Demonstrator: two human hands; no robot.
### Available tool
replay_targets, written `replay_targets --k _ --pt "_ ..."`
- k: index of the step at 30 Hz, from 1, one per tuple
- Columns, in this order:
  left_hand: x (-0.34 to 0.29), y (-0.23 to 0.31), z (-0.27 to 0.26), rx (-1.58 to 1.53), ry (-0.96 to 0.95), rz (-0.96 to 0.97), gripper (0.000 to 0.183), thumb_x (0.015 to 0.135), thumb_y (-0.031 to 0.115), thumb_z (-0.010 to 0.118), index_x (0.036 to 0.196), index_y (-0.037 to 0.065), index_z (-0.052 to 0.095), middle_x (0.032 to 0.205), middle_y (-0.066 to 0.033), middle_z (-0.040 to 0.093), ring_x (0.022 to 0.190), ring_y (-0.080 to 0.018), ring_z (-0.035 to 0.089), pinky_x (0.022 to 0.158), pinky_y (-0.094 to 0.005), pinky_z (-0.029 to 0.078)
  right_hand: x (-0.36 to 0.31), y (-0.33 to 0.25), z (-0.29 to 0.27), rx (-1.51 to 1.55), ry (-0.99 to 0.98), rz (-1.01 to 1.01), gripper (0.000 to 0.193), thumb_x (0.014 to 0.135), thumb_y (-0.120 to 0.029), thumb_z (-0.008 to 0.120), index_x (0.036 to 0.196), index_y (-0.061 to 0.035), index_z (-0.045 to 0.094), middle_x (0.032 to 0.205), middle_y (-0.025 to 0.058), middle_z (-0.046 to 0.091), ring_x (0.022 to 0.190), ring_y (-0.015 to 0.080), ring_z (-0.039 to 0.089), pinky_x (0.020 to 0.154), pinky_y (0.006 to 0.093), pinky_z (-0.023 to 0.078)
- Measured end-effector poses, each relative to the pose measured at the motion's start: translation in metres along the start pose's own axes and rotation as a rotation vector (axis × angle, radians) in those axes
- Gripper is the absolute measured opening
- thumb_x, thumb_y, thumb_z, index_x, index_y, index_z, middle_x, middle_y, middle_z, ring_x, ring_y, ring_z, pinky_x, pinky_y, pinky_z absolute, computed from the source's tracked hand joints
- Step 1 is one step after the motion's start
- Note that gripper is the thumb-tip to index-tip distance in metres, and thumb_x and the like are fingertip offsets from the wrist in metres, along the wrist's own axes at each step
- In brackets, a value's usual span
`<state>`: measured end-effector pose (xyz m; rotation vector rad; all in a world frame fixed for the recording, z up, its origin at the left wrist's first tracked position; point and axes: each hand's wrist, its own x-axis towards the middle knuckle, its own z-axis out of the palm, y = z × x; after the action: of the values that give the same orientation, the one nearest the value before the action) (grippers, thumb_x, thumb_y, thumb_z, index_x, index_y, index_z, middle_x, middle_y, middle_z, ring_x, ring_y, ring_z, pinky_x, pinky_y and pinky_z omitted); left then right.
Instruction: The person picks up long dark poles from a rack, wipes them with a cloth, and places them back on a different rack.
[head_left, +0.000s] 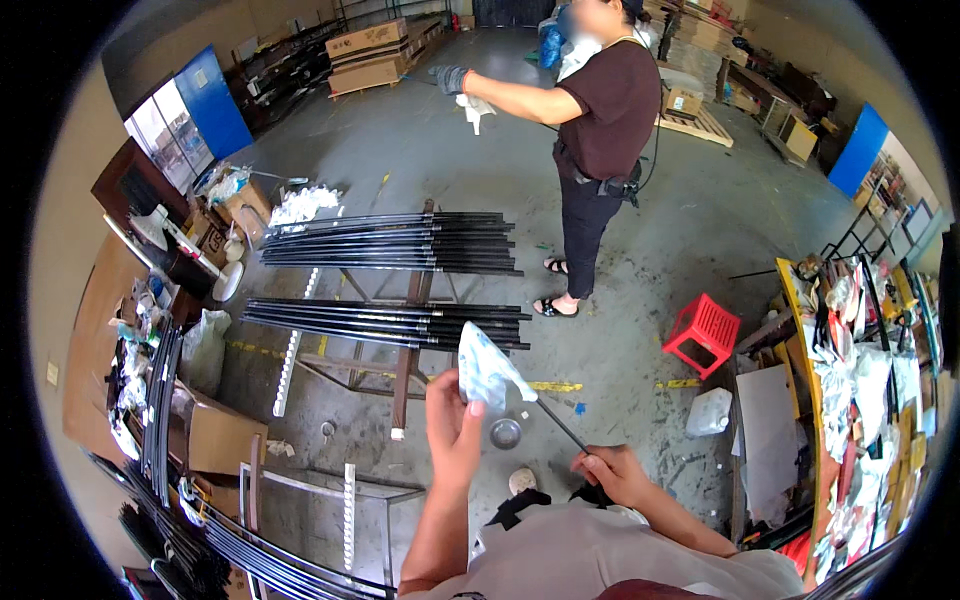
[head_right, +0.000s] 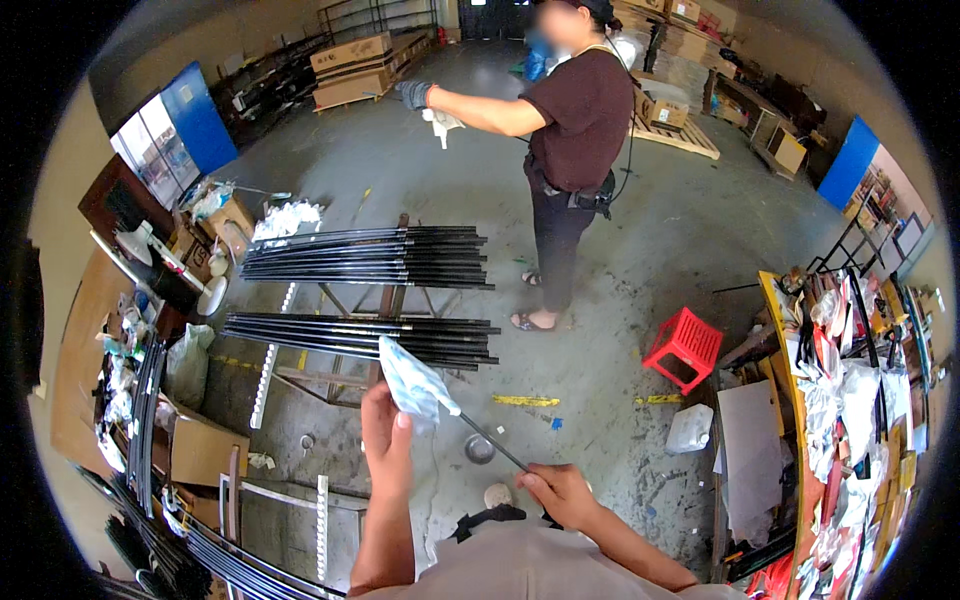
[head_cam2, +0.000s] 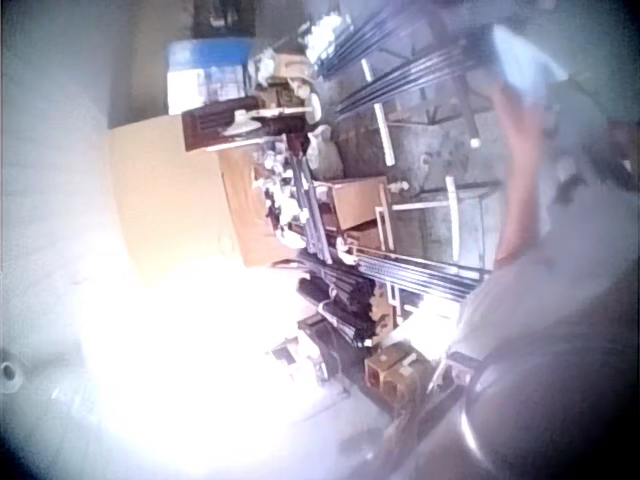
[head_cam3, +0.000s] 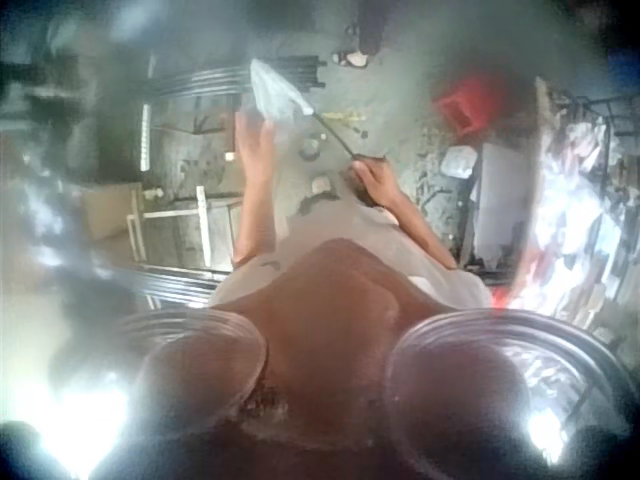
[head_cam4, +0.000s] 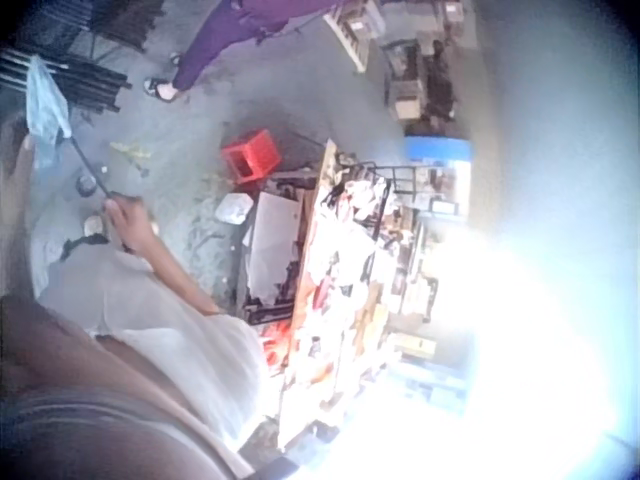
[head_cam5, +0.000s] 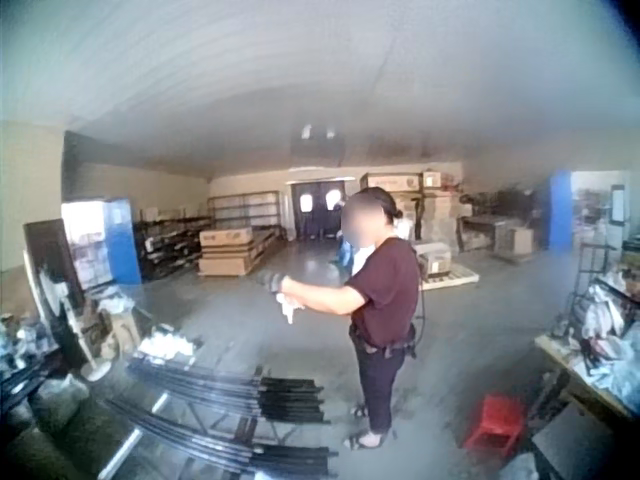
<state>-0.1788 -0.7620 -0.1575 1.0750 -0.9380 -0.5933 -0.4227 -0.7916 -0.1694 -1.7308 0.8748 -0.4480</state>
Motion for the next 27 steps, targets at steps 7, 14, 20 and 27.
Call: replay_targets --k 7,14,20,27 --pt "-0.014 -0.012 -0.018 0.025 0.035 -0.116 0.035 0.091 0.010 0.050 0.120 -0.005 0.038 0.110 -0.0113 0.050 0.101 -0.0168 0.048 0.090 -0.0300 0.037 0.017 0.012 -0.001 -0.045 -0.047 0.008 0.027 0.095 -0.024 0.044 0.089 -0.0035 0.061 0.062 0.0109 0.053 0.055 0.0246 0.051 0.055 0.0336 0.043" --pt "-0.011 -0.032 -0.014 0.057 0.119 -0.237 0.036 0.093 0.032 0.048 0.112 0.001 0.049 0.099 -0.0014 0.052 0.085 -0.0087 0.046 0.077 -0.0243 0.037 0.040 0.013 -0.026 -0.082 -0.053 -0.001 0.027 0.094 -0.021 0.042 0.083 -0.0027 0.058 0.072 0.0152 0.057 0.064 0.0327 0.055 0.061 0.0380 0.044" --pt "0.009 -0.017 0.009 0.179 0.145 -0.274 0.030 0.093 0.029 0.049 0.108 0.003 0.052 0.091 0.0029 0.049 0.074 -0.0049 0.038 0.066 -0.0209 0.031 0.063 0.033 -0.048 -0.058 -0.057 0.003 0.029 0.094 -0.025 0.043 0.083 -0.0026 0.058 0.066 0.0161 0.055 0.059 0.0328 0.054 0.057 0.0382 0.044" --pt "0.035 -0.015 0.031 0.289 0.120 -0.371 0.023 0.092 0.017 0.050 0.109 0.001 0.052 0.110 -0.0061 0.054 0.095 -0.0119 0.050 0.085 -0.0259 0.039 0.094 0.048 -0.079 -0.057 -0.054 -0.069 0.034 0.095 -0.029 0.041 0.084 -0.0043 0.061 0.061 0.0141 0.055 0.057 0.0303 0.055 0.057 0.0385 0.044"
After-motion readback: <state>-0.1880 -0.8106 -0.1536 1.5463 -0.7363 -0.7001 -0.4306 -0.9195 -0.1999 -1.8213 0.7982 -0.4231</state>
